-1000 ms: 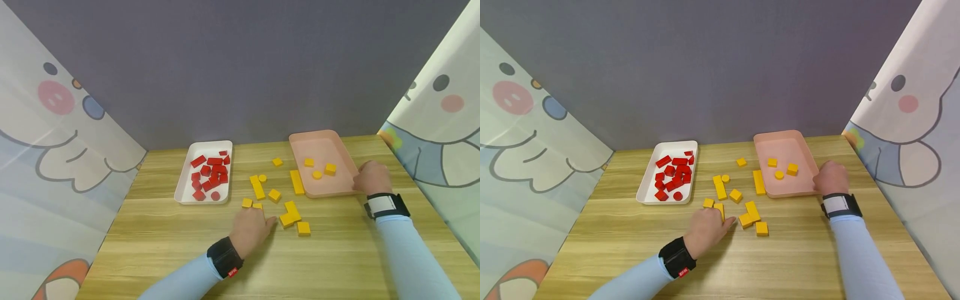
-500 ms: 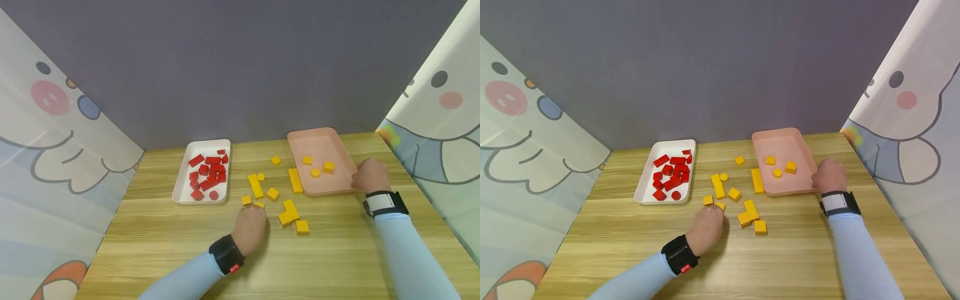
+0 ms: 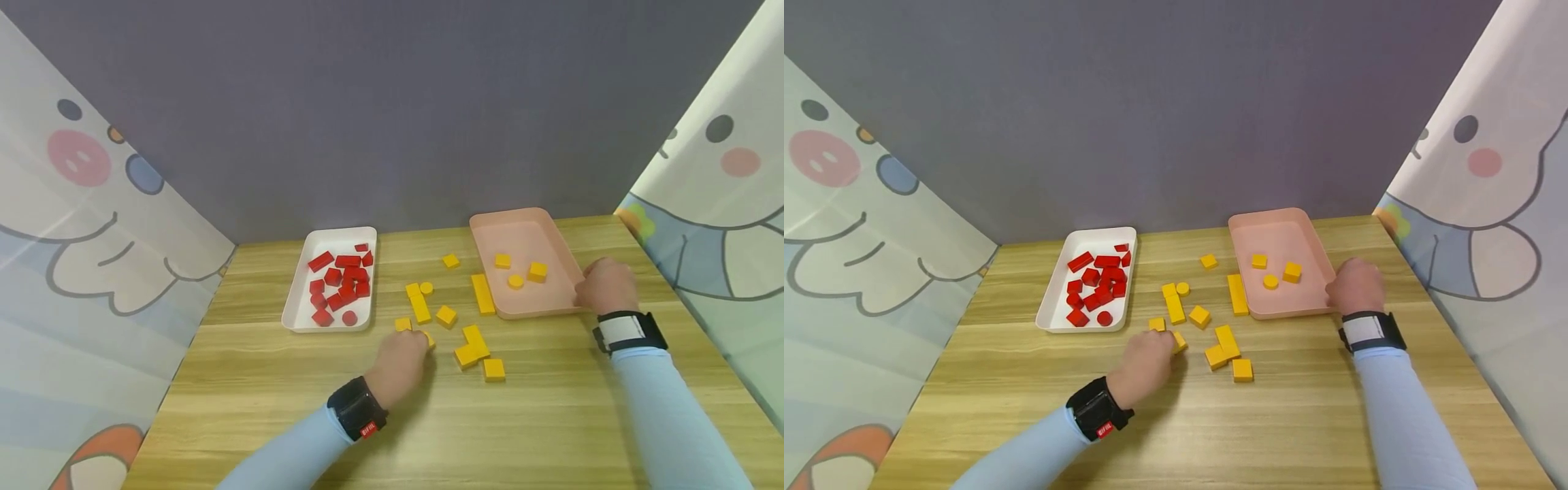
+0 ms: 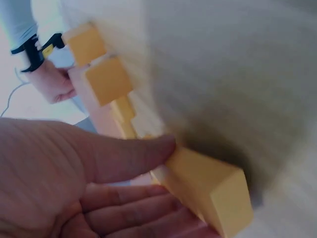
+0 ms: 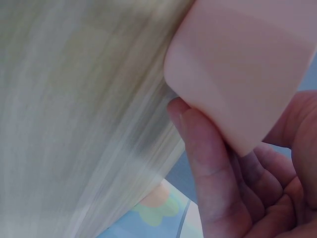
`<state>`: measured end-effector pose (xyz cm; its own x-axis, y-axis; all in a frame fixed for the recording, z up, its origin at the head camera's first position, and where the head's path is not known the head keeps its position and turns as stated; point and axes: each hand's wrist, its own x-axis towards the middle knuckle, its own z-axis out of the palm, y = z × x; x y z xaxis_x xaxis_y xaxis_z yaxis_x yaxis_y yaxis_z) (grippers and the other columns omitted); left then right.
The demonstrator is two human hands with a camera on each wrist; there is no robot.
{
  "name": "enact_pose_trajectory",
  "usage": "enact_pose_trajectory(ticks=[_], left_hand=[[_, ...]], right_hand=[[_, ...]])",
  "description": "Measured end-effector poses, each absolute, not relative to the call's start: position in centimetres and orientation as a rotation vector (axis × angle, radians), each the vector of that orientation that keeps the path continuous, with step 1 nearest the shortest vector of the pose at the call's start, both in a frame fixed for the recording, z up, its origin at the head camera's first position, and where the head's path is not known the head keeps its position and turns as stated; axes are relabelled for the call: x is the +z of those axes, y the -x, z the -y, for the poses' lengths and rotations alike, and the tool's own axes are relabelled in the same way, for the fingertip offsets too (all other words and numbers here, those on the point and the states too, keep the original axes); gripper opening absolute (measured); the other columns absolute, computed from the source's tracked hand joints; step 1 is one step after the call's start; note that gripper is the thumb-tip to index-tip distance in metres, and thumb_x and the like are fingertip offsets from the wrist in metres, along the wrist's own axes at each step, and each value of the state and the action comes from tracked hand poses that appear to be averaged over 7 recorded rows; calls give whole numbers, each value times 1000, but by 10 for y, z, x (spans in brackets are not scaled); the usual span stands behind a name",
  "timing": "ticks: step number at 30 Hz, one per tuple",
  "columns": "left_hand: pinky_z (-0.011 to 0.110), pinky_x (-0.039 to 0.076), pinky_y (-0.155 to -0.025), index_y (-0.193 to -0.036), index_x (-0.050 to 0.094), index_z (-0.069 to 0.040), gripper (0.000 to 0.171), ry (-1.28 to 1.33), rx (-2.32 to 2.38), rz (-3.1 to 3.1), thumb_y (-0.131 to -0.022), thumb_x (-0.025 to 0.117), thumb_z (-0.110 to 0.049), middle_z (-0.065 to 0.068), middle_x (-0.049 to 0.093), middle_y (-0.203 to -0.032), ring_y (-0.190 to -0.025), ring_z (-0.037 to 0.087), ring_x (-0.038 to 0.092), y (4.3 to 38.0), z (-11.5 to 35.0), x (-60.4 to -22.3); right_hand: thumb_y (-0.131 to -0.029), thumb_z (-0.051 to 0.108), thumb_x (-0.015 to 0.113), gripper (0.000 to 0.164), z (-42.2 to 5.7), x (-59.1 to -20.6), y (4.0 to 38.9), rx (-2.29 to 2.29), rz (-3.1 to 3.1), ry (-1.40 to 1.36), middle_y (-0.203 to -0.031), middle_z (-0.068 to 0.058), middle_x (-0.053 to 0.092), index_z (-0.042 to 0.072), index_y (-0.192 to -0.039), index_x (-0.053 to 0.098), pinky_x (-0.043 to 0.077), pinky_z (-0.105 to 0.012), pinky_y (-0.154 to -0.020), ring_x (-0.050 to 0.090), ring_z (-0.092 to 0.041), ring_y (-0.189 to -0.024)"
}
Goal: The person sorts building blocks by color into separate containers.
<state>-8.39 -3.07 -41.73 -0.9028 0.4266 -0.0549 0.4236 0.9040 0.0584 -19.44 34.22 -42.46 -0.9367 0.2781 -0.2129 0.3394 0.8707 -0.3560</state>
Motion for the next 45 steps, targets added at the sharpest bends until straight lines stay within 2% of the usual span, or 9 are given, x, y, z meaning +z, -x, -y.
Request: enact_pose_trajectory(ticks=[4,8,16,21,25,28,35,40,45], left_hand=[[22,38,-50,-87,72,-8,7,-663,209,-2985,-89,78,-11,0,59,-66,-57,11,47,100,30,-398],[21,39,-49,-90,71,-6,7,-598,407,-2984,-93,75,-11,0,59,-67,-56,12,49,126,22,-371],[22,44,-57,-98,69,-7,14,-700,670,-3061,-98,74,-20,1,64,-76,-64,14,55,197,-13,-345],[20,39,-56,-96,69,-7,17,-739,853,-3078,-98,74,-23,2,63,-75,-63,12,53,233,-47,-355],[17,39,-63,-102,71,-6,19,-780,993,-3030,-98,74,-24,2,65,-84,-70,12,53,247,-81,-371],[16,40,-72,-102,71,-8,17,-803,1067,-2987,-99,73,-25,-1,61,-80,-69,10,53,255,-104,-388],[17,32,-58,-89,64,-8,20,-628,1178,-2815,-97,74,-23,-3,40,-70,-61,11,43,263,-140,-422],[18,31,-55,-73,57,-7,33,-546,1136,-2825,-92,79,-23,-3,38,-66,-59,12,44,267,-153,-432],[17,35,-56,-74,56,-10,34,-512,1110,-2838,-90,83,-25,-2,44,-69,-63,12,47,275,-161,-435]], right_hand=[[-79,8,78,23,-345,-425,195,-602,-2915,-457,-72,-18,67,-11,-91,74,43,-33,-52,58,-37,-73],[-78,8,77,19,-348,-427,197,-603,-2930,-436,-69,-16,65,-9,-86,73,42,-33,-52,57,-36,-72],[-77,6,78,25,-347,-431,199,-601,-2919,-459,-81,-23,70,-11,-94,73,48,-38,-60,59,-39,-76],[-76,5,76,17,-344,-432,199,-583,-2960,-418,-73,-19,68,-9,-85,73,46,-37,-57,59,-37,-72],[-76,4,74,14,-345,-433,197,-601,-2956,-426,-72,-19,68,-8,-82,73,46,-37,-55,59,-37,-70],[-74,4,74,15,-345,-436,193,-624,-2942,-439,-76,-21,70,-8,-84,73,48,-38,-55,61,-38,-71],[-72,3,75,16,-343,-445,190,-653,-2903,-449,-77,-20,69,-7,-84,72,47,-36,-55,59,-37,-72],[-75,3,74,18,-339,-442,190,-615,-2910,-463,-83,-23,70,-8,-89,72,49,-39,-58,60,-39,-75],[-77,3,71,8,-337,-435,192,-623,-2939,-453,-76,-19,68,-4,-80,72,45,-36,-54,59,-37,-71]])
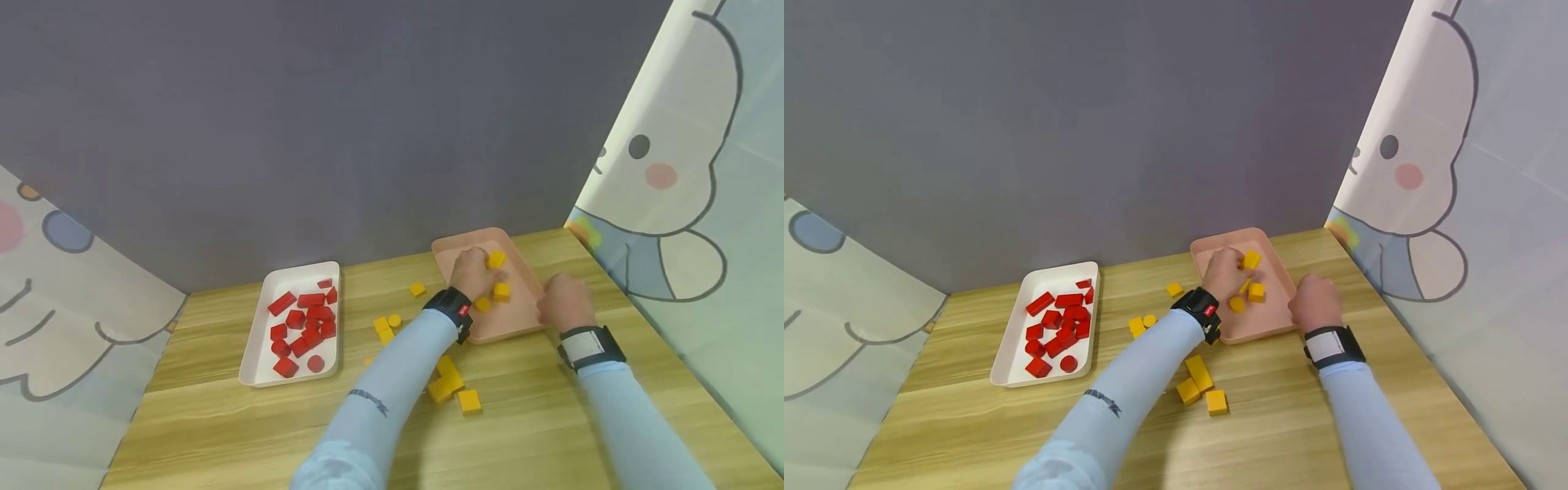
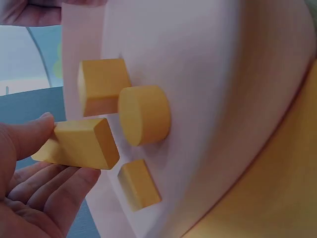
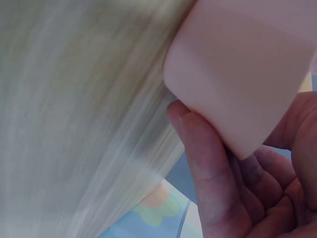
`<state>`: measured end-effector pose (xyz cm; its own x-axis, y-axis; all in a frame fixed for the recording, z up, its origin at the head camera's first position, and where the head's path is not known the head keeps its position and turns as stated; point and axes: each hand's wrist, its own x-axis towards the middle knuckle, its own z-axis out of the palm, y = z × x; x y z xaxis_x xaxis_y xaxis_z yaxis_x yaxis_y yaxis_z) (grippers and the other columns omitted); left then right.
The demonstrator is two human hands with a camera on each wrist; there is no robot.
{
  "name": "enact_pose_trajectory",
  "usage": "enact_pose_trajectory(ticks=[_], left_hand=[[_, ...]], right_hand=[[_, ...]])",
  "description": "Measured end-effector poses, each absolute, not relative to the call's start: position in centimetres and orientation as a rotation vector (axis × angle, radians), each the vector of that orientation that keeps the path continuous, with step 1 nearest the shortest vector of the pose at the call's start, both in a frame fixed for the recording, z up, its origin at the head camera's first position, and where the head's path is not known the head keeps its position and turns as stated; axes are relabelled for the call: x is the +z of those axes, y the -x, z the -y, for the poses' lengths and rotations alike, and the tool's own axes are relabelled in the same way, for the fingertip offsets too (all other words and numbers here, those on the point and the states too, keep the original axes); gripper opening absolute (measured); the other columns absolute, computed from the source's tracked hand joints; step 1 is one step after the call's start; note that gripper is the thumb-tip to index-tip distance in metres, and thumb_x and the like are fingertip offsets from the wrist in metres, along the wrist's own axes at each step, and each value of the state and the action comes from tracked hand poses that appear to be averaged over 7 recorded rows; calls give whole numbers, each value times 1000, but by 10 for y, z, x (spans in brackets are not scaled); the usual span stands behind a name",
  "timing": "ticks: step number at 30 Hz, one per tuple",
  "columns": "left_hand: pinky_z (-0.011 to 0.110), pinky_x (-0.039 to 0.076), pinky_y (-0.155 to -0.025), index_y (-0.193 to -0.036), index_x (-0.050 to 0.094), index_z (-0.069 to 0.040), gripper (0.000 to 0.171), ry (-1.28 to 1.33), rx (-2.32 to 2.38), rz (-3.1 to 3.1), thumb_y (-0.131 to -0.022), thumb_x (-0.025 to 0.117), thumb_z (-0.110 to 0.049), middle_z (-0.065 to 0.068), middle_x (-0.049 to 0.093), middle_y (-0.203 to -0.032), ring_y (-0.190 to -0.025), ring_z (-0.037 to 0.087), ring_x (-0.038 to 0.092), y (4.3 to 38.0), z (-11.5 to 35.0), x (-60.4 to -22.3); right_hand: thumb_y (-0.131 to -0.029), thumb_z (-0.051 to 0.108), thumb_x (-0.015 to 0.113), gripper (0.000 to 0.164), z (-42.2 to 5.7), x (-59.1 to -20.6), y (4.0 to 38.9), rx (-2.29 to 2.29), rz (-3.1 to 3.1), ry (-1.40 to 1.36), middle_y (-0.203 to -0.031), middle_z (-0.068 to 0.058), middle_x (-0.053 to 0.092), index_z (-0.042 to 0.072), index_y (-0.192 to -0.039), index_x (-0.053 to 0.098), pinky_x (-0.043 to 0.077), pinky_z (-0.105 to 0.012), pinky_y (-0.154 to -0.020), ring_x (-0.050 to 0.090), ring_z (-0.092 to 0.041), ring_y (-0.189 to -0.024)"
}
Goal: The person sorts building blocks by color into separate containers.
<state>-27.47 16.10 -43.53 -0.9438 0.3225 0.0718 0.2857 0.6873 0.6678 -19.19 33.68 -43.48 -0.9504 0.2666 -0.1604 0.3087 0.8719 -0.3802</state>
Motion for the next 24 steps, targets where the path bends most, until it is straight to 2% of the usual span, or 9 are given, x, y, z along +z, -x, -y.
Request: enact_pose_trajectory(ticks=[3,7,10,15,20,24], left_hand=[[17,36,-56,-76,56,-12,34,-460,1025,-2870,-90,82,-29,-3,44,-70,-63,12,48,276,-161,-437],[20,36,-55,-78,61,-10,35,-402,884,-2923,-93,79,-36,-2,42,-66,-61,13,49,277,-162,-438],[20,40,-57,-84,69,-10,27,-361,774,-2971,-92,80,-33,-3,52,-67,-63,12,53,277,-161,-438],[21,53,-69,-98,77,-13,14,-333,651,-3029,-92,81,-25,-3,73,-84,-77,10,66,280,-157,-434],[21,58,-81,-111,77,-11,20,-362,709,-3020,-95,77,-23,-2,79,-104,-93,12,73,279,-149,-420],[22,57,-86,-119,77,-12,28,-444,644,-3083,-97,74,-29,-2,80,-113,-97,13,75,278,-134,-400]], right_hand=[[-77,3,71,5,-335,-433,192,-609,-2944,-438,-73,-17,67,-2,-76,72,44,-34,-53,59,-36,-70],[-77,3,70,6,-334,-432,192,-600,-2939,-433,-74,-17,69,-3,-78,73,44,-34,-54,60,-36,-71],[-77,2,70,7,-334,-432,193,-617,-2940,-432,-76,-18,69,-3,-80,73,45,-34,-54,60,-37,-72],[-76,1,70,5,-332,-433,198,-629,-2938,-408,-76,-19,68,-3,-78,72,45,-34,-53,60,-37,-71],[-77,1,70,11,-333,-434,204,-645,-2918,-417,-82,-24,69,-6,-85,71,48,-36,-54,61,-39,-74],[-78,1,70,15,-337,-436,209,-658,-2907,-416,-84,-25,69,-9,-89,70,49,-37,-55,61,-39,-74]])
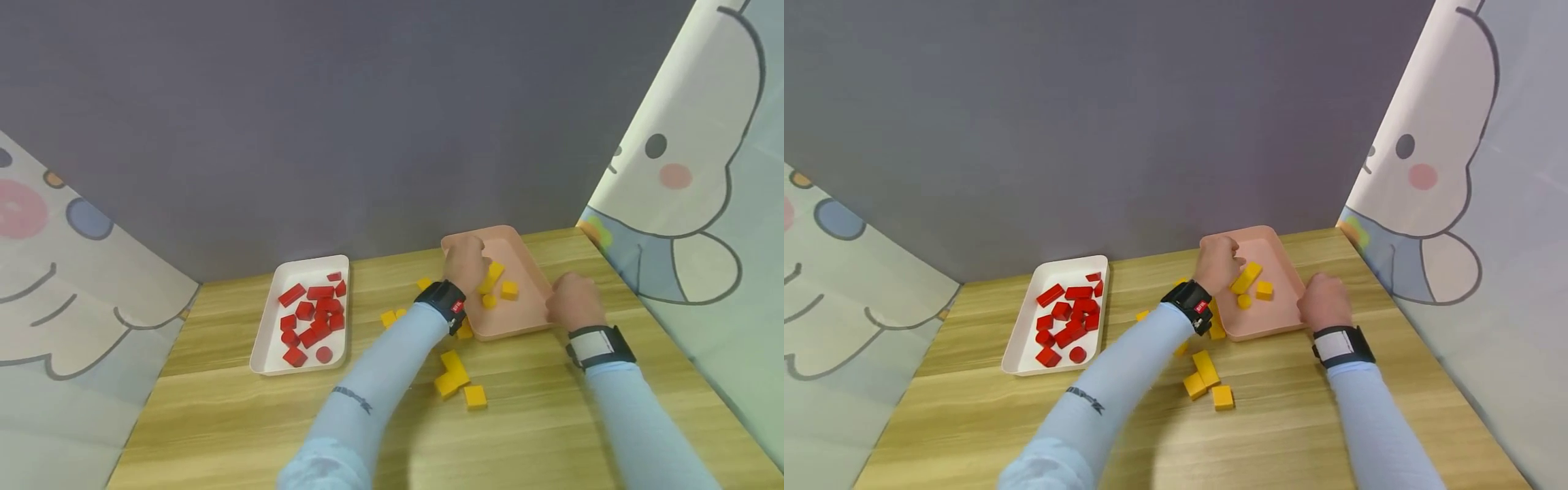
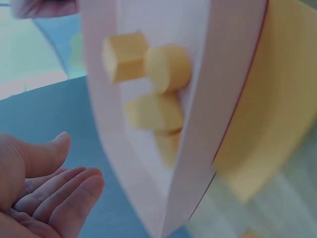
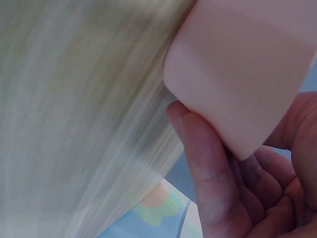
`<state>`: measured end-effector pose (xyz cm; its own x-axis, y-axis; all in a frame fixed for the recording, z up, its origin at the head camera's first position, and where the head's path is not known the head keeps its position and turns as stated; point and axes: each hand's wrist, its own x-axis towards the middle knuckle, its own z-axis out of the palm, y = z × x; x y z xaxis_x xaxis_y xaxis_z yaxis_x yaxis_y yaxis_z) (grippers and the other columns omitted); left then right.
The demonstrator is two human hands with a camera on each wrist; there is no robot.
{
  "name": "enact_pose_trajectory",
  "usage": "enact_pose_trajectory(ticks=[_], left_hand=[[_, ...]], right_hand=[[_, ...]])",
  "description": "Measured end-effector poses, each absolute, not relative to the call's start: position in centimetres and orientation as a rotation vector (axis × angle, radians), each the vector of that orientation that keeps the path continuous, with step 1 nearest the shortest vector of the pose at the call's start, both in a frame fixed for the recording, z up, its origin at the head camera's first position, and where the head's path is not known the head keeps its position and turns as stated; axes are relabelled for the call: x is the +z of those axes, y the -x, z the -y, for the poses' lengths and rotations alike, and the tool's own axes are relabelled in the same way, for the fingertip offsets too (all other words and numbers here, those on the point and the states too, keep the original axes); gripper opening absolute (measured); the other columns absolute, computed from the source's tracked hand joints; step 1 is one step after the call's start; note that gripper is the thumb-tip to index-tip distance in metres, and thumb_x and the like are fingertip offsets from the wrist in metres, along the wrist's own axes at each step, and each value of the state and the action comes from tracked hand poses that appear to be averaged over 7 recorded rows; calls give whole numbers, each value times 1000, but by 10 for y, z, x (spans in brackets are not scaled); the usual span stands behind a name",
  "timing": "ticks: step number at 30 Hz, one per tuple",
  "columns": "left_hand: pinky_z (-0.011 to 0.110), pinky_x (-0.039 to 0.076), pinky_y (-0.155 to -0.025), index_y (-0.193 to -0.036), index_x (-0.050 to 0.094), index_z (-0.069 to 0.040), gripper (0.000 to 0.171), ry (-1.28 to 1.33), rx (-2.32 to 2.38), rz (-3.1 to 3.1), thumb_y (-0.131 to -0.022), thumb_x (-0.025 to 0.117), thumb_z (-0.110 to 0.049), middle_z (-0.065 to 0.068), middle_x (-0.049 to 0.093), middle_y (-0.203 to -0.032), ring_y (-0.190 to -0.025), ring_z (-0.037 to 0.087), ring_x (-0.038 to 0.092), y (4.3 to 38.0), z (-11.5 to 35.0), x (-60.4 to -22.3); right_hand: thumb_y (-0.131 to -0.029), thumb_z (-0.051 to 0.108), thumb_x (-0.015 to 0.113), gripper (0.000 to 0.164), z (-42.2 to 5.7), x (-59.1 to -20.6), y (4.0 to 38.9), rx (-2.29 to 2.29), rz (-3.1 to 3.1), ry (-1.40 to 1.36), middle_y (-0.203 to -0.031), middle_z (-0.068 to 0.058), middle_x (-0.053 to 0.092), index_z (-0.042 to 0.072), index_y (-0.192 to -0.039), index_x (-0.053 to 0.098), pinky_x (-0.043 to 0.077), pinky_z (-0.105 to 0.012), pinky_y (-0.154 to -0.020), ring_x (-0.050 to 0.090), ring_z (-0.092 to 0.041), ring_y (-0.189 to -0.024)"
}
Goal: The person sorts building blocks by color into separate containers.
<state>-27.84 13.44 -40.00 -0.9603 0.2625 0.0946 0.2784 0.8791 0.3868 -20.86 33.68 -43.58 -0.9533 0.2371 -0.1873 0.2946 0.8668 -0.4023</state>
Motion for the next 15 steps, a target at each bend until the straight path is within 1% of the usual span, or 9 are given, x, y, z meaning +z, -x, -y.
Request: enact_pose_trajectory(ticks=[2,4,5,7,9,11,13,14,15], left_hand=[[24,58,-86,-119,78,-11,29,448,-651,2962,-97,75,-29,1,80,-114,-97,15,76,279,-123,-389],[27,59,-84,-116,78,-8,25,458,-709,2920,-98,74,-25,5,80,-111,-92,18,76,281,-112,-378],[28,60,-82,-117,78,-7,25,456,-781,2892,-97,74,-22,7,80,-113,-92,19,76,282,-105,-373],[30,61,-84,-121,76,-5,27,464,-879,2856,-98,73,-19,11,78,-117,-89,21,77,285,-90,-366],[32,61,-87,-127,73,-4,32,456,-938,2839,-99,72,-19,13,77,-124,-81,24,76,287,-74,-361],[34,60,-95,-134,69,-4,39,434,-959,2833,-99,73,-21,13,73,-133,-92,25,78,289,-58,-358],[34,58,-99,-136,68,-5,42,396,-957,2846,-98,73,-24,13,71,-137,-103,25,77,289,-43,-358],[34,58,-98,-136,68,-5,43,385,-961,2854,-98,73,-25,12,70,-138,-103,25,77,288,-35,-359],[34,58,-98,-137,67,-6,44,378,-941,2867,-98,73,-26,11,70,-139,-111,24,75,287,-28,-360]], right_hand=[[-77,1,71,17,-339,-437,211,-652,-2921,-396,-84,-26,69,-10,-90,70,50,-39,-57,61,-39,-74],[-76,2,72,18,-343,-436,211,-653,-2935,-383,-83,-26,69,-10,-90,70,50,-39,-57,61,-39,-74],[-75,2,72,17,-344,-436,211,-652,-2943,-373,-81,-25,69,-10,-88,70,49,-39,-56,60,-39,-73],[-75,2,72,13,-348,-435,210,-659,-2950,-361,-76,-22,67,-9,-83,70,47,-37,-53,59,-37,-69],[-76,1,71,10,-351,-434,209,-672,-2948,-359,-71,-19,66,-7,-79,70,43,-35,-51,57,-35,-66],[-76,1,70,8,-355,-433,208,-685,-2943,-365,-68,-17,64,-7,-77,69,41,-33,-49,56,-33,-64],[-77,2,69,9,-357,-432,207,-696,-2937,-375,-67,-16,63,-7,-78,69,40,-33,-49,55,-33,-63],[-77,2,69,10,-359,-432,206,-694,-2938,-378,-67,-16,63,-7,-79,69,40,-33,-49,55,-32,-63],[-77,2,69,10,-360,-432,206,-695,-2935,-379,-67,-16,63,-7,-79,70,40,-33,-48,55,-32,-63]])
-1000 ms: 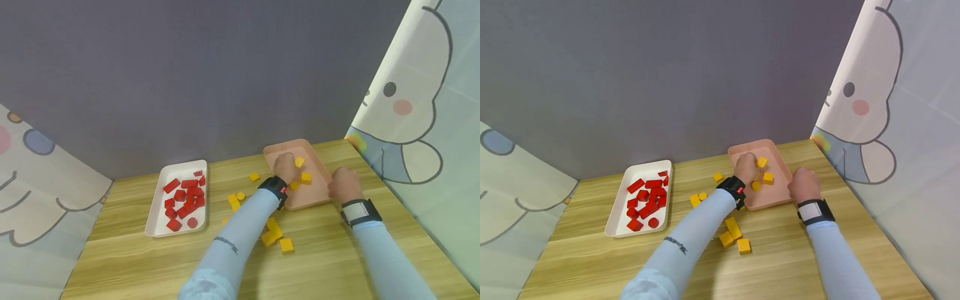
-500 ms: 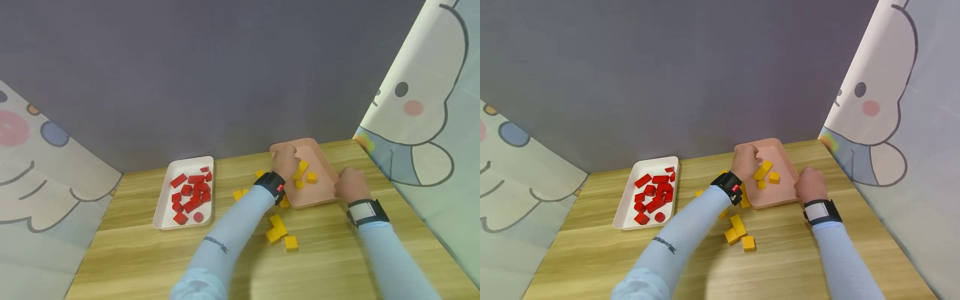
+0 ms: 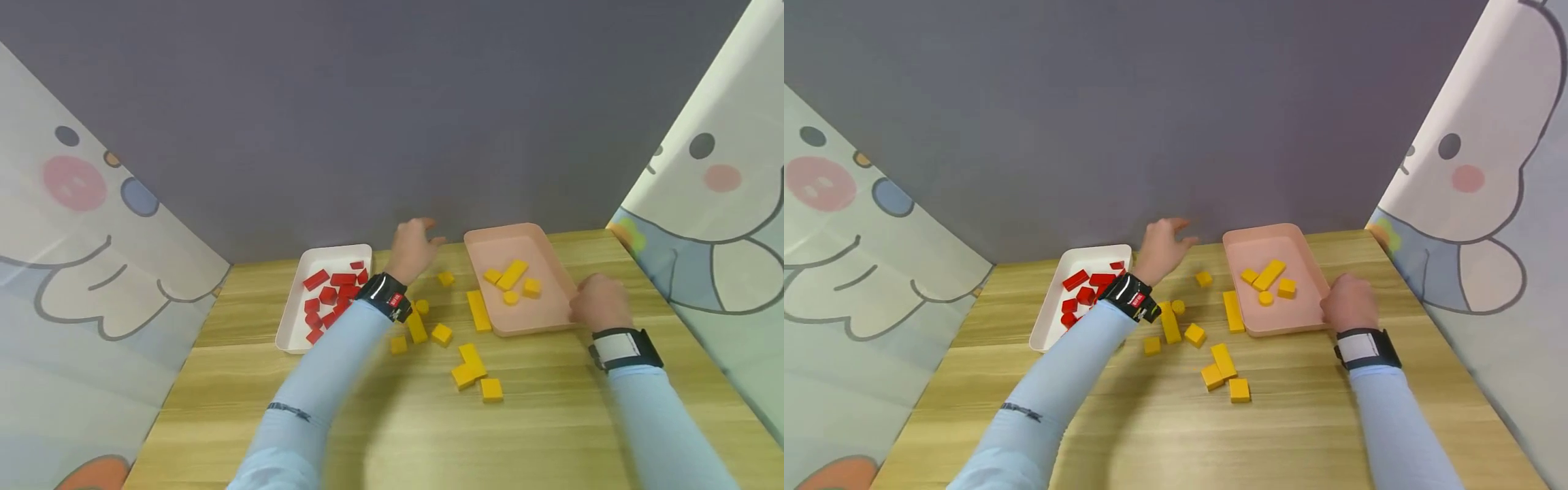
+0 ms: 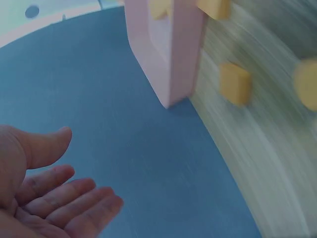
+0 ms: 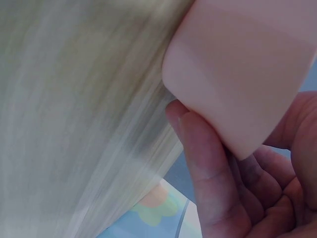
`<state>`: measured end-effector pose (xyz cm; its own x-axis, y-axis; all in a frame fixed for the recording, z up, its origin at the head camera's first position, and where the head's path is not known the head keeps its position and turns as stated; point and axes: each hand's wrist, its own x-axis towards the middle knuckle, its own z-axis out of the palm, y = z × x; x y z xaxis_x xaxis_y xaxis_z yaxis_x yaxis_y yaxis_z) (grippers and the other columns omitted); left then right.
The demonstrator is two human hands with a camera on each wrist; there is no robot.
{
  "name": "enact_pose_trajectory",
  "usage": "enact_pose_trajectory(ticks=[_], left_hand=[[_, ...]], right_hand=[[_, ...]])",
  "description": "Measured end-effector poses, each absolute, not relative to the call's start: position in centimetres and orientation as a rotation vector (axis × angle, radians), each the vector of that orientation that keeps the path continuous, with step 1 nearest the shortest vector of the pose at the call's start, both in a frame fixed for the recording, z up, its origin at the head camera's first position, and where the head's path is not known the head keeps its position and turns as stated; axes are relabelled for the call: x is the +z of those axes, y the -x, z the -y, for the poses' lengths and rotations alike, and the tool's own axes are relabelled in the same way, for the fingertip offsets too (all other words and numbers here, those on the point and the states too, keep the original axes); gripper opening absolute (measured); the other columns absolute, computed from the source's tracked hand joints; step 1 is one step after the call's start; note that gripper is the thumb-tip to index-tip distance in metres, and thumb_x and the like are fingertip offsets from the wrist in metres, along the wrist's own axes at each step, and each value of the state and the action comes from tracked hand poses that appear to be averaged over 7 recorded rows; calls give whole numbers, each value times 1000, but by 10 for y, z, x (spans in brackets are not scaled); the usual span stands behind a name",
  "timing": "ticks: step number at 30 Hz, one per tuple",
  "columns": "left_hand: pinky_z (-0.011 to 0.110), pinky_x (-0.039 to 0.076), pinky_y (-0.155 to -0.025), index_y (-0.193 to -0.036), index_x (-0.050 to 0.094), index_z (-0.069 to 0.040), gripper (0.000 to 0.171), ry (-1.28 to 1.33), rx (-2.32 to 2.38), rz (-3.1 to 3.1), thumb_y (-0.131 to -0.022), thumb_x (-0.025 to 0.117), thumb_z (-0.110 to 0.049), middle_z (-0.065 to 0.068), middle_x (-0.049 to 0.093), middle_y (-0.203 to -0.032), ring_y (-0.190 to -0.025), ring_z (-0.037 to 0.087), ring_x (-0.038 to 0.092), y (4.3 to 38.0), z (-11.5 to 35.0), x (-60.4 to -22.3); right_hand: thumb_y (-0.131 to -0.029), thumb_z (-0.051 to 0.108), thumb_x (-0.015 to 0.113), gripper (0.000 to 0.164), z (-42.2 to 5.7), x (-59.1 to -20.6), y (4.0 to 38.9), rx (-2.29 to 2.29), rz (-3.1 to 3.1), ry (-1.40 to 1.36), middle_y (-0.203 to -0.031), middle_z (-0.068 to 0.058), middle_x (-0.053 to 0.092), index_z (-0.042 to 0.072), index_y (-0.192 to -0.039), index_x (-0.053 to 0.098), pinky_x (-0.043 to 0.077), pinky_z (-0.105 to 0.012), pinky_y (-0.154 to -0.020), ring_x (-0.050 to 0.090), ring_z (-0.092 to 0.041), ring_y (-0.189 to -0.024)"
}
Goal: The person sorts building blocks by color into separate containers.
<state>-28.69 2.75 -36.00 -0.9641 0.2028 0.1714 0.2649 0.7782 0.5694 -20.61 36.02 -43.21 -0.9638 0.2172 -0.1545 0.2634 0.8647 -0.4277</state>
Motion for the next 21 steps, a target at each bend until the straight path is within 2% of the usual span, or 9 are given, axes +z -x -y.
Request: enact_pose_trajectory(ticks=[2,5,7,8,10,12,16,21], left_hand=[[33,59,-87,-138,67,-8,44,409,-909,2902,-98,73,-24,10,69,-140,-99,24,75,282,-14,-364],[33,59,-84,-141,65,-12,44,573,-814,2961,-98,73,-17,8,69,-141,-94,24,74,270,4,-371],[35,59,-92,-143,64,-15,47,755,-717,3003,-97,73,-10,6,67,-144,-105,24,73,261,12,-377],[38,56,-103,-144,63,-15,49,856,-642,3022,-96,72,-6,6,65,-147,-122,26,69,256,14,-380],[44,48,-116,-147,61,-18,55,1044,-463,3049,-96,68,1,4,60,-153,-142,27,56,246,15,-387],[54,39,-121,-150,58,-21,63,1201,-302,3076,-94,64,9,2,53,-159,-154,29,42,236,14,-395],[66,31,-121,-149,59,-31,72,1320,-72,3136,-91,62,14,-1,44,-166,-161,34,26,220,17,-407],[67,26,-123,-142,64,-39,74,1261,-113,3246,-89,65,12,9,37,-169,-160,44,20,215,25,-413]], right_hand=[[-77,3,70,11,-363,-432,206,-681,-2939,-374,-68,-16,64,-8,-80,70,40,-33,-49,55,-33,-63],[-76,4,71,11,-366,-434,209,-656,-2958,-356,-67,-16,64,-7,-79,70,41,-32,-48,56,-34,-63],[-77,4,71,9,-368,-435,210,-653,-2964,-348,-64,-14,62,-5,-75,69,40,-33,-48,55,-32,-61],[-77,4,70,9,-370,-435,210,-661,-2966,-346,-61,-11,60,-3,-72,68,39,-33,-47,53,-30,-59],[-77,4,69,10,-371,-434,209,-663,-2972,-348,-58,-8,57,-2,-69,67,37,-33,-46,51,-29,-57],[-77,5,68,12,-372,-433,209,-657,-2970,-361,-57,-6,57,-1,-66,67,37,-33,-45,51,-28,-56],[-76,6,71,10,-371,-431,211,-604,-2964,-395,-61,-9,62,-3,-72,71,39,-33,-47,55,-31,-61],[-76,8,74,16,-372,-432,214,-562,-2958,-426,-70,-17,68,-7,-81,72,41,-34,-50,59,-36,-68]])
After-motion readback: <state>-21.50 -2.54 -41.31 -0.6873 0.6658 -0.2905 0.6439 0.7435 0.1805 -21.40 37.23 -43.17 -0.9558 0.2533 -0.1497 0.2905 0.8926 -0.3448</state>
